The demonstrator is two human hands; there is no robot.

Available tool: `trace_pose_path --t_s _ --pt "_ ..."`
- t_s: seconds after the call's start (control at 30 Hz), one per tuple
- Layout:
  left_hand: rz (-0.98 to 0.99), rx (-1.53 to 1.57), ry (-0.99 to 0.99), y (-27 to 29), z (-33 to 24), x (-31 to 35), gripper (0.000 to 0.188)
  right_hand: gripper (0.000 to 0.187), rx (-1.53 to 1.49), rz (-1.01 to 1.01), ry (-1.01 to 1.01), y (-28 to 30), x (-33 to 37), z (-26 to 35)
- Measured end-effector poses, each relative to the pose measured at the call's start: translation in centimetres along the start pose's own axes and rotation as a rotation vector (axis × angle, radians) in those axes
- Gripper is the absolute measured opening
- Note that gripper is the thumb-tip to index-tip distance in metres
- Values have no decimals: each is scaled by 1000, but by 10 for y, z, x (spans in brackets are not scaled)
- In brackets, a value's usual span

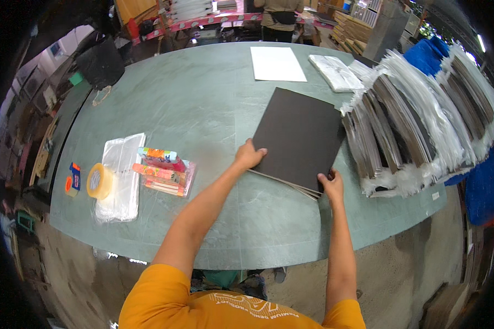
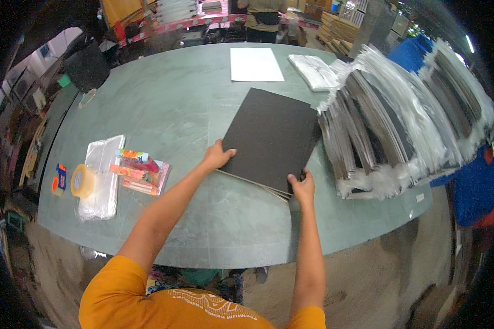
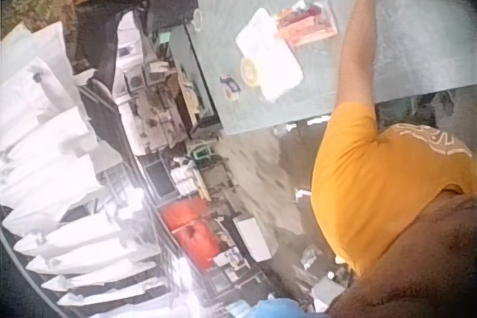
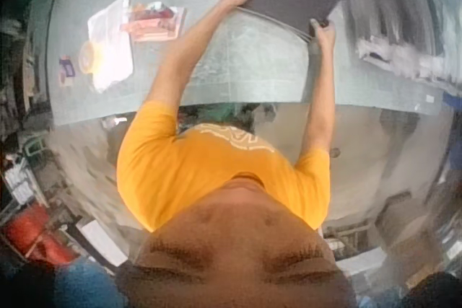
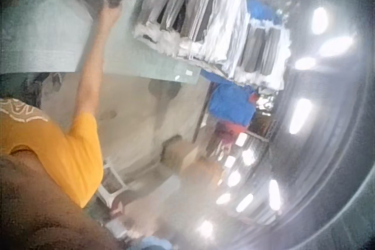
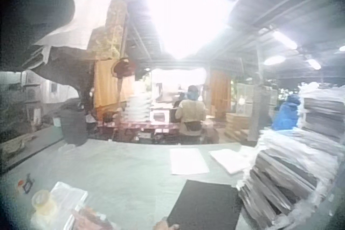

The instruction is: The person places black rectangular panels into plastic sleeves by hand, one at a time, and then stacks the sleeved panels to the side of the workstation.

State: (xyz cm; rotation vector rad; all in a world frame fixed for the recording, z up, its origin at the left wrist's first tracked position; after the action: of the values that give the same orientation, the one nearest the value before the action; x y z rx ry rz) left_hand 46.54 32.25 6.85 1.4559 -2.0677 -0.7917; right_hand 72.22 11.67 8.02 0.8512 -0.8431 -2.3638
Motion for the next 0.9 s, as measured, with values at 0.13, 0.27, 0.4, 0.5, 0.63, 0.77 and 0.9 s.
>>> trace_pose_path --t_s 0.13,0.27,0.4,0.5,0.63,0.77,0.9 --pt "61 181 73 -2 16 8 54 49 -245 162 -241 -15 14 0" --pt "133 198 116 16 12 86 57 46 -310 234 -262 -5 48 -27" --pt "158 197 115 32 45 172 65 42 -221 223 -108 17 106 -17" --pt "153 182 95 38 71 219 55 44 -144 366 -161 28 134 -9" --pt "616 194 -208 108 86 240 36 45 527 131 240 55 138 49" --pt "-609 -455 -252 310 205 200 33 35 213 -7 429 77 166 225" --pt "-733 -718 -31 396 325 224 52 25 -168 348 748 -10 250 399"
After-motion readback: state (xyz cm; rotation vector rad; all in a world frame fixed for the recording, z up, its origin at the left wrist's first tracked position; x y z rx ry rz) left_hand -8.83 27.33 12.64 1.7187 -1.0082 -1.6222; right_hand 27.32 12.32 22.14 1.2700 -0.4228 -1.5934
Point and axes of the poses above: each hand's wrist, its own x-axis away from the middle knuckle, its own y-axis out of the back of the hand, z = x × y, the point moved 8 cm from there along -x, towards the middle knuckle, and after that the axes turned 2 degrees about x, right-handed, at the moved point
